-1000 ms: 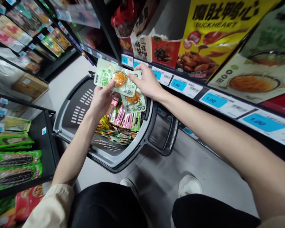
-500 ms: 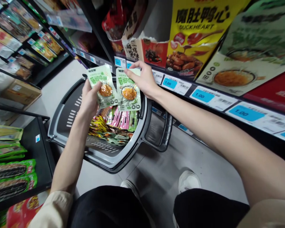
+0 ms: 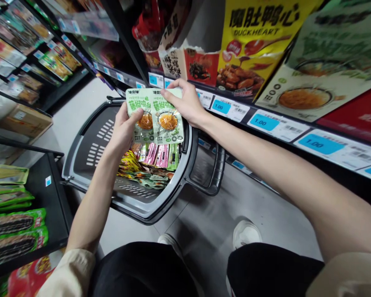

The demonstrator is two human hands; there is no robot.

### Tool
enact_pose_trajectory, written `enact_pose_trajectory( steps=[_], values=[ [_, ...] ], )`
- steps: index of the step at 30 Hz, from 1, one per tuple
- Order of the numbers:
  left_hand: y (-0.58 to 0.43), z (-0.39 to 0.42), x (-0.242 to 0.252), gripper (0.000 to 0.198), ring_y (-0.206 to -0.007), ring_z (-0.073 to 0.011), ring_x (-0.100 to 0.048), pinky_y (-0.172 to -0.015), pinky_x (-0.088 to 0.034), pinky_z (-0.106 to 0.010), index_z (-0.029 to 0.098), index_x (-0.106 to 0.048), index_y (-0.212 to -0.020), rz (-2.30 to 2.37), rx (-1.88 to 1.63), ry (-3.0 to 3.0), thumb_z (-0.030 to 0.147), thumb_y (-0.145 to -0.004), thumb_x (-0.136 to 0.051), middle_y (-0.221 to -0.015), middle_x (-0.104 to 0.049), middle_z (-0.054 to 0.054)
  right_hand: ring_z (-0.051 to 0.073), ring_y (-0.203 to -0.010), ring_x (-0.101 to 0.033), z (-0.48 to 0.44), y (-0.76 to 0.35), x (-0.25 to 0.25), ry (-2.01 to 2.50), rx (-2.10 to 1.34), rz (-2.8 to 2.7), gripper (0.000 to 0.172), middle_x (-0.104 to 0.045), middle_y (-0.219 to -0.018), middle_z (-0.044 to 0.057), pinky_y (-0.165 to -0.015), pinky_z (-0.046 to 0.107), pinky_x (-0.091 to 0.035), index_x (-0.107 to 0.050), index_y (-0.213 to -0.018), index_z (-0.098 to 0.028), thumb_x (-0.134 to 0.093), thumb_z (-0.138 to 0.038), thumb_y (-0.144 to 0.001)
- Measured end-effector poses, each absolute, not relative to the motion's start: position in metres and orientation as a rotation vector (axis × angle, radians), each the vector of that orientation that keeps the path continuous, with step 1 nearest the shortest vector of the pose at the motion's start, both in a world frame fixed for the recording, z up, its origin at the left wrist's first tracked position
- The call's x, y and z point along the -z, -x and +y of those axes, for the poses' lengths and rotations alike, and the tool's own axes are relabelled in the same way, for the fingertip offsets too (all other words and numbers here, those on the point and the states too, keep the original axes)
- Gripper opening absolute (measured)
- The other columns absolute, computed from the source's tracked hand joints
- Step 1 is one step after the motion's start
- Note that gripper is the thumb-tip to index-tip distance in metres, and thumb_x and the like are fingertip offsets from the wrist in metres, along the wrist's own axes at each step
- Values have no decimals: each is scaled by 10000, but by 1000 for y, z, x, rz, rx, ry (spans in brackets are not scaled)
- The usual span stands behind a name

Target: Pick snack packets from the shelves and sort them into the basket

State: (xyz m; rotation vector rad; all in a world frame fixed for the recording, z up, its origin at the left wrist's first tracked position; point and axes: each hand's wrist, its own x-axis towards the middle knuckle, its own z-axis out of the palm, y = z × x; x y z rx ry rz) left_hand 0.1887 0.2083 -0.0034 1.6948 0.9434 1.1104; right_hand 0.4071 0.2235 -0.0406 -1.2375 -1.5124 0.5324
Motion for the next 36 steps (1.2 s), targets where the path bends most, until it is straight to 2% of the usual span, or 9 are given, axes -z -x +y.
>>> enact_pose_trajectory(
  steps=[6, 12, 15, 18, 22, 26, 29, 32, 36],
  values=[
    [-206, 197, 9, 628, -1155, -308, -708, -1022, -586, -461, 209, -637, -1145, 951, -1071, -1667, 556, -693, -903, -1215, -736, -124, 291, -1122, -617, 219, -405, 33, 1322, -516, -1596, 704, -643, -1185, 115, -979, 487, -553, -567, -1192, -208, -472, -842, -902],
    [-205, 200, 10, 618, -1150, -329, -719, -1031, -601, -494, 180, -665, -1148, 980, -1172, -1660, 441, -660, -940, -1169, -762, -127, 293, -1154, -635, 211, -402, 22, 1251, -638, -1557, 775, -669, -1204, 122, -1003, 488, -559, -575, -1222, -204, -538, -875, -836],
    [-199, 203, 6, 561, -1131, -328, -734, -1024, -622, -506, 212, -699, -1114, 964, -1315, -1574, 393, -649, -957, -1133, -779, -86, 300, -1154, -658, 205, -399, 18, 1090, -846, -1658, 787, -698, -1210, 148, -1006, 487, -573, -573, -1259, -162, -728, -765, -778],
    [-196, 204, 4, 450, -1103, -312, -753, -973, -651, -478, 208, -726, -1015, 969, -1429, -1502, 332, -653, -961, -1095, -784, -46, 298, -1125, -686, 203, -396, 18, 894, -1072, -1708, 712, -730, -1154, 139, -1030, 458, -576, -638, -1148, -127, -883, -603, -679],
    [-196, 202, 2, 294, -1178, -309, -731, -883, -659, -421, 187, -711, -884, 938, -1460, -1510, 288, -703, -921, -1081, -783, -12, 269, -1089, -711, 203, -396, 20, 798, -1192, -1597, 595, -756, -1101, 97, -1028, 415, -584, -681, -1061, -133, -898, -526, -670],
    [-197, 199, -1, 246, -1143, -303, -748, -753, -672, -380, 207, -696, -816, 900, -1474, -1484, 263, -705, -908, -973, -793, 6, 252, -1048, -731, 203, -396, 20, 809, -1257, -1485, 560, -783, -1068, 54, -1000, 409, -597, -698, -1061, -164, -916, -485, -657],
    [-198, 199, -3, 236, -1096, -273, -766, -774, -671, -364, 220, -700, -802, 925, -1488, -1489, 239, -701, -912, -926, -788, 27, 251, -1034, -736, 206, -397, 24, 821, -1231, -1467, 562, -791, -1064, 54, -990, 419, -599, -715, -1054, -175, -918, -505, -647],
    [-197, 203, -5, 304, -1010, -250, -776, -856, -656, -371, 192, -715, -833, 979, -1543, -1440, 265, -654, -950, -965, -790, 0, 262, -1045, -733, 210, -398, 29, 847, -1138, -1447, 585, -790, -1067, 77, -985, 427, -596, -730, -1059, -166, -883, -575, -670],
    [-194, 211, -10, 556, -949, -229, -756, -875, -622, -350, 183, -719, -1009, 975, -1639, -1338, 424, -585, -986, -976, -781, -42, 290, -1063, -732, 210, -400, 31, 922, -986, -1347, 559, -787, -1126, 90, -971, 463, -595, -740, -1060, -167, -845, -596, -718]
  ],
)
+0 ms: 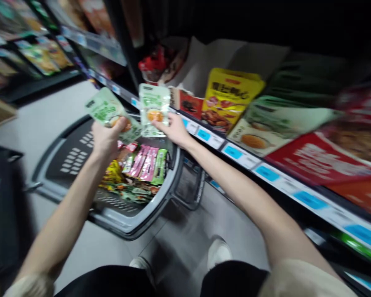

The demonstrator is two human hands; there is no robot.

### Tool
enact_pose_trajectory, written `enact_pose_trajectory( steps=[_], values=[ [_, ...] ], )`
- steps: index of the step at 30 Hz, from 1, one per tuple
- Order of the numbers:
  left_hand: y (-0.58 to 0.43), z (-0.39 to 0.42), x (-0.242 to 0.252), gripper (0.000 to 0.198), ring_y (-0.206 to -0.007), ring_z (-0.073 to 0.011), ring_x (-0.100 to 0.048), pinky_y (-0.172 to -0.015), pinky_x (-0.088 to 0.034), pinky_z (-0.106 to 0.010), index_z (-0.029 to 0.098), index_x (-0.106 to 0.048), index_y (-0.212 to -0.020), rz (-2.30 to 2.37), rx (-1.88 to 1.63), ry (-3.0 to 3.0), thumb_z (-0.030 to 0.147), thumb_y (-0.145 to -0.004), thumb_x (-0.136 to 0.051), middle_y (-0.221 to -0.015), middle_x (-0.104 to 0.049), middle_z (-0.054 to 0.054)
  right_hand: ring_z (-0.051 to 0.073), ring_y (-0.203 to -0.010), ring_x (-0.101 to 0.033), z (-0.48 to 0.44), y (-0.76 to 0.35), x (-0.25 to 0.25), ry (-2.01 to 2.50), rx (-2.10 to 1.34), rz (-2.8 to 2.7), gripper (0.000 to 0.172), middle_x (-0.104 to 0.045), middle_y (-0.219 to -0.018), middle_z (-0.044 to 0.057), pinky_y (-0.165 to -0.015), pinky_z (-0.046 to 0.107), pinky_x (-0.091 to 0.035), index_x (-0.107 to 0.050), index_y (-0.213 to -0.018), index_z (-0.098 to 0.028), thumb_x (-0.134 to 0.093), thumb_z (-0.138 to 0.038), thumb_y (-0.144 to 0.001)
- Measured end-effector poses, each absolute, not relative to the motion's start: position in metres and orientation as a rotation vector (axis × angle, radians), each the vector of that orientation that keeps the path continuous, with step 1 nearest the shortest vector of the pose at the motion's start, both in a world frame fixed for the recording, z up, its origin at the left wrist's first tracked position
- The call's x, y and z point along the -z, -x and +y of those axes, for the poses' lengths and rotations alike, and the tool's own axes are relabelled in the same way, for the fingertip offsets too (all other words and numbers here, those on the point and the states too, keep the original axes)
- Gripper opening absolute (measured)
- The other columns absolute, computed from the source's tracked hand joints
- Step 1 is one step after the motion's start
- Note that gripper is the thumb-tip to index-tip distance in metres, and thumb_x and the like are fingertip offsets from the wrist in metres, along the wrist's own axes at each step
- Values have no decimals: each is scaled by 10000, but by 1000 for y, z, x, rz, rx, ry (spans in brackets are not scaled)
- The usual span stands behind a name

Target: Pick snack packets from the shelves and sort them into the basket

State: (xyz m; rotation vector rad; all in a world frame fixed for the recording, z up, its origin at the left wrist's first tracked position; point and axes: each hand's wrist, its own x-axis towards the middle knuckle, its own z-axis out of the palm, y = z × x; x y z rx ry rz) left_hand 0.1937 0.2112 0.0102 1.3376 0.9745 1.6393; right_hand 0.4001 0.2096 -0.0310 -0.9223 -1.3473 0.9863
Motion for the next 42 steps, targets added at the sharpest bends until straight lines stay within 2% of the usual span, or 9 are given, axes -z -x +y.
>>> enact_pose_trajectory(
  steps=[3, 5, 9, 12, 16, 26, 33, 38, 42],
  values=[
    [-190, 217, -13, 587, -904, -212, -740, -833, -599, -325, 199, -691, -1104, 875, -1601, -1200, 562, -696, -904, -952, -767, -46, 290, -1077, -739, 211, -401, 33, 933, -955, -1325, 516, -783, -1161, 97, -1018, 497, -574, -739, -1084, -180, -857, -542, -736],
    [-186, 215, -17, 508, -757, -179, -714, -741, -576, -301, 213, -673, -1144, 810, -1514, -1062, 599, -833, -786, -828, -733, -23, 287, -1070, -746, 212, -401, 34, 946, -938, -1351, 481, -781, -1172, 99, -1029, 514, -571, -737, -1090, -196, -865, -501, -740],
    [-179, 199, -27, 315, -380, -93, -430, -498, -422, -243, 247, -648, -1154, 654, -1413, -830, 499, -1058, -486, -521, -461, 74, 291, -1067, -752, 208, -398, 30, 968, -962, -1373, 468, -777, -1180, 89, -995, 532, -597, -715, -1122, -232, -863, -469, -747],
    [-173, 187, -34, 301, -300, -71, -208, -415, -318, -239, 240, -626, -1069, 529, -1455, -736, 397, -1102, -371, -474, -293, 103, 298, -1071, -750, 205, -396, 25, 984, -995, -1348, 491, -768, -1210, 110, -989, 529, -605, -699, -1157, -219, -855, -443, -750],
    [-171, 182, -38, 267, -300, -64, -62, -367, -224, -240, 238, -583, -990, 547, -1456, -702, 371, -1098, -378, -462, -173, 121, 317, -1036, -757, 205, -395, 24, 1024, -1035, -1315, 518, -764, -1232, 150, -964, 539, -620, -707, -1165, -187, -849, -421, -725],
    [-173, 181, -36, 354, -287, -79, -158, -355, -244, -235, 252, -583, -1056, 708, -1438, -624, 555, -1060, -402, -448, -197, 120, 345, -1222, -697, 206, -397, 24, 1082, -900, -1430, 491, -746, -1309, 98, -1178, 574, -474, -738, -1167, -240, -835, -420, -720],
    [-172, 186, -29, 340, -295, -102, -252, -395, -288, -272, 262, -571, -1110, 636, -1371, -711, 563, -1040, -430, -460, -284, 104, 327, -1100, -742, 206, -399, 26, 1047, -842, -1438, 336, -793, -1163, 131, -1094, 520, -532, -810, -1016, -229, -858, -411, -737],
    [-170, 187, -27, 313, -300, -92, -246, -398, -269, -276, 272, -575, -1073, 699, -1365, -816, 568, -1022, -485, -463, -284, 104, 295, -1102, -740, 207, -400, 30, 995, -802, -1410, 277, -802, -1145, 88, -1130, 501, -503, -818, -1005, -220, -835, -322, -748],
    [-170, 186, -26, 336, -302, -90, -297, -397, -277, -273, 278, -591, -1074, 650, -1344, -891, 598, -1000, -520, -454, -298, 102, 287, -1037, -752, 216, -400, 37, 1028, -897, -1306, 260, -810, -1065, 69, -1070, 514, -548, -798, -973, -193, -772, -384, -799]
  ],
)
